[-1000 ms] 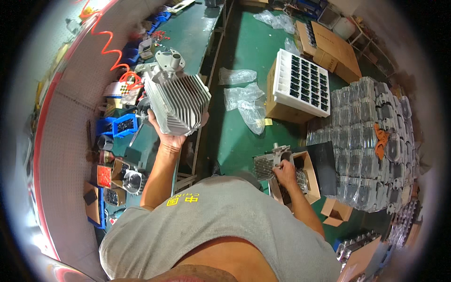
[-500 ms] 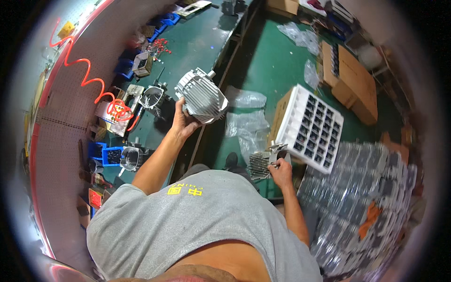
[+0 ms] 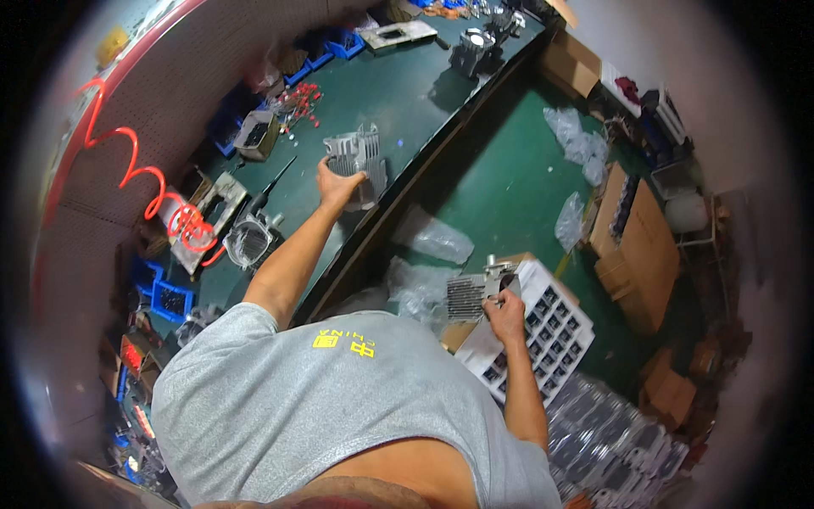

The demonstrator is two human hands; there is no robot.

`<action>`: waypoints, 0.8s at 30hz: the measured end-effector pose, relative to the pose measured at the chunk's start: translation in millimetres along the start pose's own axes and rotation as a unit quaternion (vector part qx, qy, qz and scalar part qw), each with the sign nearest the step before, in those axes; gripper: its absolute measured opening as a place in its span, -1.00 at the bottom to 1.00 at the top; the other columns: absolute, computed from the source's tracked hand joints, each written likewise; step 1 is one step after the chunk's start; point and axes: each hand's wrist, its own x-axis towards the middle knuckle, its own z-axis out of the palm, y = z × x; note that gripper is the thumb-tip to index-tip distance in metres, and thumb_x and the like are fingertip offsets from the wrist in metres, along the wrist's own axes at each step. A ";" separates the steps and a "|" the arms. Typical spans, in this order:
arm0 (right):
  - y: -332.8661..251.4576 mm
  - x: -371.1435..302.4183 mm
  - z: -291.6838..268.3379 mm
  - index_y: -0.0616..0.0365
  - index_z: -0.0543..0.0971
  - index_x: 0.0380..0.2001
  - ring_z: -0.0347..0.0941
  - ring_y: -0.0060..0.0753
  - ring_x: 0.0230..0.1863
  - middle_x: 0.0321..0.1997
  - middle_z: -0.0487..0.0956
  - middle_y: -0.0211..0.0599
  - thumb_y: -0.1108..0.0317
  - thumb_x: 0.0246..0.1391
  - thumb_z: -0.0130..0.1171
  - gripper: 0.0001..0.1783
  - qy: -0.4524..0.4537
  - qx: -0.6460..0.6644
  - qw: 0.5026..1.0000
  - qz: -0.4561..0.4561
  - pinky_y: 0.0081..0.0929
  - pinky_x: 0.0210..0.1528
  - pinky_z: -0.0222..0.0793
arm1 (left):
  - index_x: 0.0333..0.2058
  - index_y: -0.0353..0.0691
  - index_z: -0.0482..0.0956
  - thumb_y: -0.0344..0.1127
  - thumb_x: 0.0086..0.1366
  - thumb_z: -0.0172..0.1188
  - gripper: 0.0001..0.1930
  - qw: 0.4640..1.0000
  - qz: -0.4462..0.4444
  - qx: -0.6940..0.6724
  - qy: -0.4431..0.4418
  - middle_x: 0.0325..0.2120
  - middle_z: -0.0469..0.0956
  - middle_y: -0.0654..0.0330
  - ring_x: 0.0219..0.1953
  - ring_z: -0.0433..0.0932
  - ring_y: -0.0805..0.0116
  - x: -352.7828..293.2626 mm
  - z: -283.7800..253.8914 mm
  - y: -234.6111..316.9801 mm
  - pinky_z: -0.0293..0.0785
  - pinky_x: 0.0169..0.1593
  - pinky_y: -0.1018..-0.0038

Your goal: The person walks through a workshop, picks up a coiled cable, and places it on a box. They then retrieve several metal engine block components from a pallet and place them on a workbench. Using a rubber mallet, the person taps the components to seat parts. The person continues to handle and arrange the metal components on the bench.

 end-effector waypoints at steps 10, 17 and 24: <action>-59.5 202.5 -49.8 0.32 0.56 -0.48 0.50 -0.23 -0.50 -0.55 0.55 -0.06 0.31 -0.12 0.42 -0.70 -0.031 -0.108 0.986 -0.125 -0.28 -0.38 0.39 | 0.31 -0.32 0.12 -0.18 -0.25 0.63 0.16 0.979 0.205 -0.007 -0.008 0.19 0.28 -0.16 0.28 0.28 -0.09 44.4 15.9 -46.2 0.20 0.39 0.17; -109.0 387.7 -21.3 0.24 0.55 -0.39 0.56 0.16 -0.24 -0.35 0.60 0.03 0.28 -0.06 0.40 -0.71 -0.130 -0.087 0.952 -0.262 -0.08 -0.21 0.43 | 0.38 -0.30 0.02 -0.20 -0.23 0.64 0.23 0.995 0.069 0.065 -0.014 0.22 0.35 -0.18 0.27 0.36 -0.05 21.9 -4.4 -43.7 0.28 0.36 0.22; -184.4 529.5 25.6 0.18 0.51 -0.33 0.50 0.11 -0.04 -0.21 0.60 -0.07 0.32 0.03 0.28 -0.79 -0.163 -0.127 0.871 -0.446 -0.01 -0.01 0.42 | 0.40 -0.30 0.10 -0.29 -0.20 0.58 0.17 0.992 0.058 0.092 0.059 0.29 0.30 -0.13 0.36 0.27 -0.03 0.6 22.6 -3.0 0.18 0.41 0.26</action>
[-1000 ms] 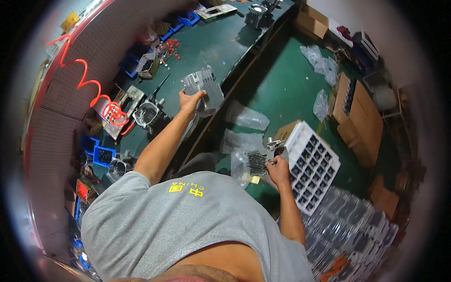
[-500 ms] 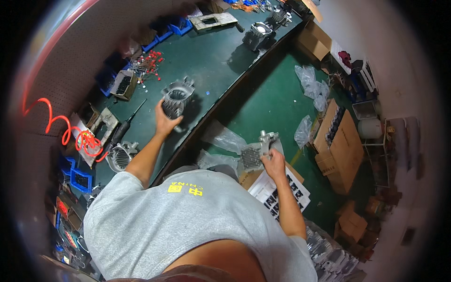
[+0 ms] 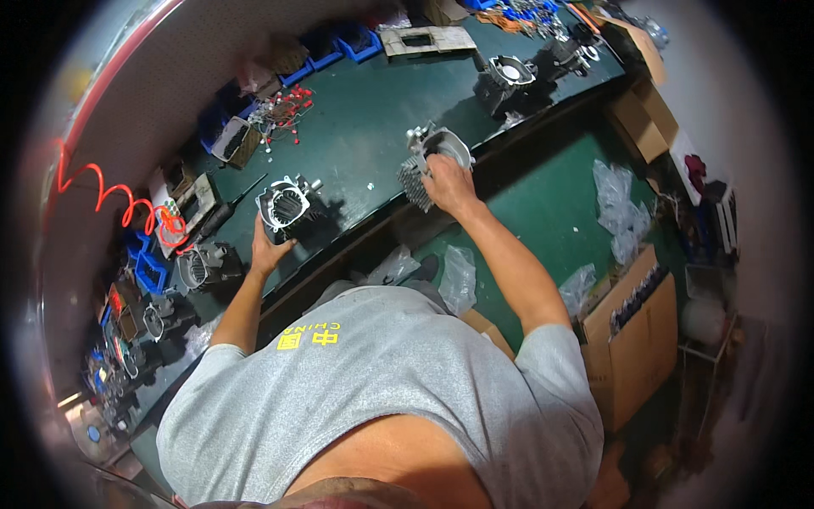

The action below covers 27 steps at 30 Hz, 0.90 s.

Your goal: The person walks through a workshop, picks up a coiled cable, and places it on a box. They then retrieve several metal engine block components from a pallet and place them on a workbench. Using a rubber mallet, the person taps the components to seat parts. The person continues to handle and arrange the metal components on the bench.

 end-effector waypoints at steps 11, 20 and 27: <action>38.9 69.3 62.1 0.08 0.54 -0.29 0.53 -0.11 -0.08 -0.25 0.63 -0.19 0.35 -0.02 0.37 -0.77 0.073 -0.028 0.989 -0.124 -0.14 0.11 0.25 | 0.04 -0.38 0.53 -0.47 0.21 0.24 -0.61 0.988 -0.145 -0.001 0.059 -0.20 0.68 0.05 -0.13 0.66 0.33 -130.9 54.4 13.8 0.55 0.03 0.40; 39.4 48.5 17.0 0.12 0.60 -0.16 0.56 -0.05 -0.17 -0.35 0.64 -0.23 0.26 -0.02 0.41 -0.64 0.207 0.091 0.965 -0.133 -0.11 0.14 0.34 | 0.03 -0.29 0.54 -0.35 0.19 0.25 -0.59 0.994 0.024 0.026 -0.104 -0.02 0.57 -0.08 0.09 0.51 -0.09 -43.2 176.5 78.2 0.43 0.18 0.17; 119.5 -80.1 25.7 0.24 0.60 -0.15 0.56 -0.48 -0.30 -0.31 0.66 -0.21 0.39 0.14 0.27 -0.77 0.205 0.258 0.919 0.214 -0.47 -0.22 0.48 | 0.24 -0.27 0.36 -0.35 0.11 0.30 -0.33 0.989 0.061 0.099 -0.089 0.25 0.33 -0.13 0.30 0.27 -0.18 76.5 237.5 97.5 0.28 0.33 0.14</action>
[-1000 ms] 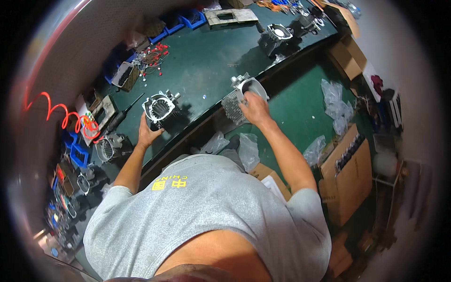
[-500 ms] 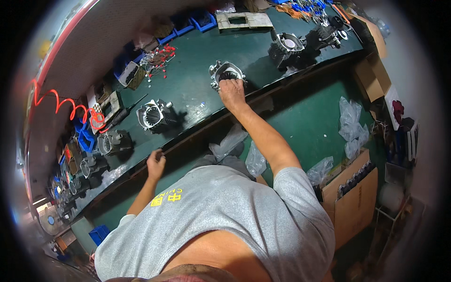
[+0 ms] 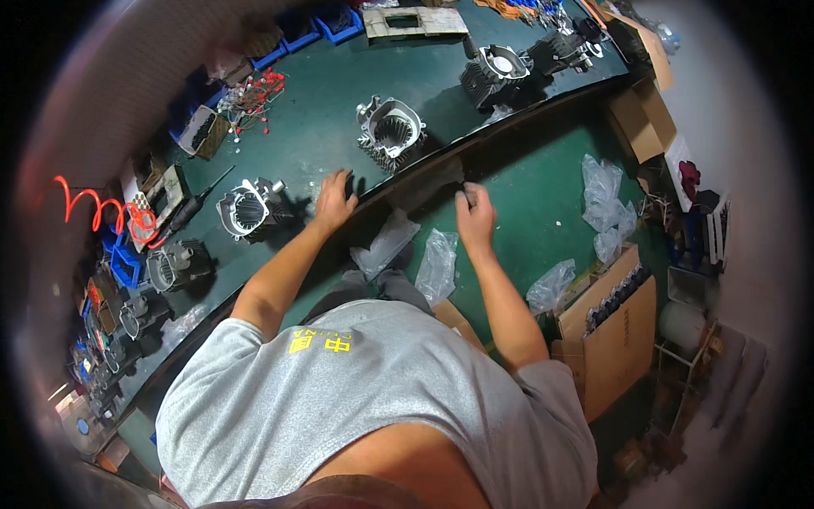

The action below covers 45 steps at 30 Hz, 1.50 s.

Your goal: The person walks through a workshop, picks up a coiled cable, and places it on a box. They then retrieve several metal engine block components from a pallet and place them on a workbench. Using a rubber mallet, the person taps the components to seat parts. The person continues to handle and arrange the metal components on the bench.

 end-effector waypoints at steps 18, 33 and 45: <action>166.4 -252.6 -186.0 0.35 0.65 -0.33 0.51 -0.52 -0.51 -0.53 0.60 -0.30 0.43 0.10 0.25 -0.84 -0.221 -0.079 0.923 0.306 -0.47 -0.50 0.42 | 0.43 -0.25 0.06 -0.09 0.11 0.47 0.02 0.929 -0.166 0.265 -0.200 0.44 -0.01 -0.25 0.37 0.25 -0.18 29.5 33.5 -10.5 0.40 0.30 0.13; 214.2 -48.3 -181.0 0.33 0.61 -0.06 0.59 -0.48 -0.26 -0.25 0.67 -0.25 0.40 0.15 0.25 -0.69 -0.145 -0.063 0.976 0.150 -0.50 -0.23 0.51 | 0.44 -0.24 0.02 -0.02 0.09 0.50 0.08 0.917 -0.193 0.275 -0.214 0.46 -0.07 -0.23 0.39 0.19 -0.23 37.2 41.4 -7.7 0.35 0.34 0.12; 176.8 -52.4 -171.7 0.34 0.61 -0.11 0.50 -0.60 -0.42 -0.35 0.64 -0.32 0.39 0.14 0.26 -0.71 -0.214 -0.019 0.964 0.159 -0.58 -0.39 0.43 | 0.46 -0.20 -0.04 -0.19 0.13 0.43 0.04 0.916 -0.186 0.278 -0.219 0.46 -0.06 -0.20 0.39 0.20 -0.22 36.5 46.5 -21.4 0.36 0.34 0.16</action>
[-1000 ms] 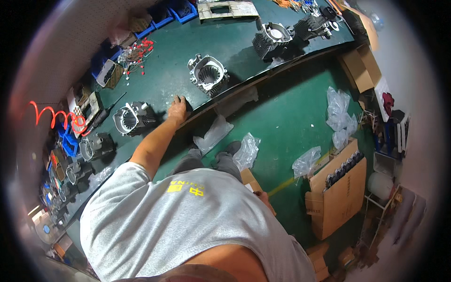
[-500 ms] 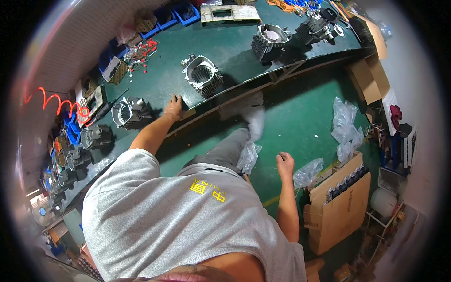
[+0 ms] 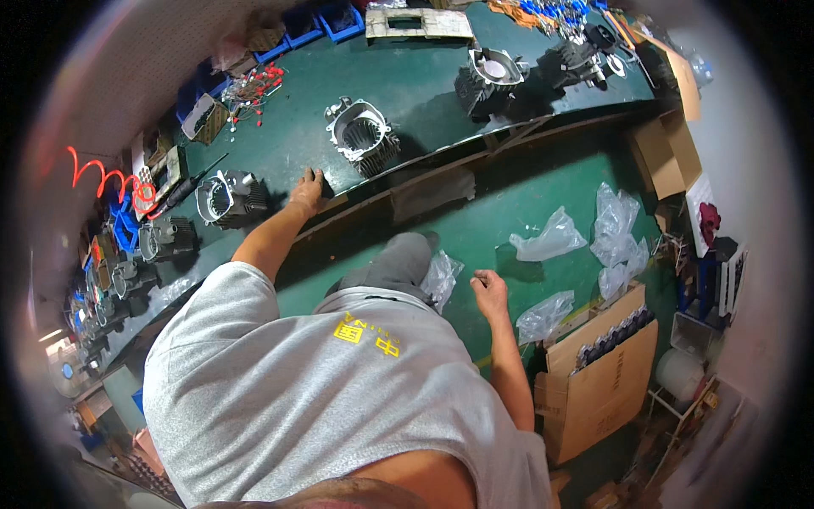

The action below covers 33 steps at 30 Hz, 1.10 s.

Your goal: The person walks through a workshop, picks up a coiled cable, and places it on a box. They then retrieve several metal engine block components from a pallet and place them on a workbench. Using a rubber mallet, the person taps the components to seat parts. The person continues to handle and arrange the metal components on the bench.

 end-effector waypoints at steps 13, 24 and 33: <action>-14.4 34.7 76.5 0.32 0.66 -0.14 0.67 -0.31 -0.13 -0.18 0.71 -0.09 0.37 0.09 0.29 -0.70 -0.047 0.067 0.996 0.034 -0.39 -0.02 0.55 | 0.46 -0.24 -0.02 0.00 0.19 0.41 0.03 0.999 0.025 0.044 -0.004 0.45 -0.05 -0.29 0.32 0.27 -0.24 -9.3 -5.0 -5.4 0.31 0.35 0.16; -103.4 126.0 68.0 0.32 0.65 -0.13 0.61 -0.49 -0.17 -0.22 0.71 -0.22 0.41 0.15 0.26 -0.74 -0.028 0.136 0.989 -0.051 -0.49 -0.05 0.50 | 0.44 -0.33 -0.03 -0.05 0.20 0.41 0.03 0.998 0.018 0.061 -0.025 0.42 -0.01 -0.32 0.31 0.28 -0.27 -8.9 -12.2 7.6 0.35 0.33 0.13; -294.4 234.2 104.5 0.28 0.59 0.02 0.56 -0.09 0.08 0.11 0.59 0.02 0.29 0.04 0.37 -0.52 -0.052 0.119 0.962 -0.239 -0.29 0.04 0.53 | 0.43 -0.39 -0.03 -0.09 0.20 0.41 0.01 0.998 0.020 0.052 -0.012 0.40 0.00 -0.40 0.31 0.28 -0.31 -7.5 -9.6 6.3 0.32 0.33 0.11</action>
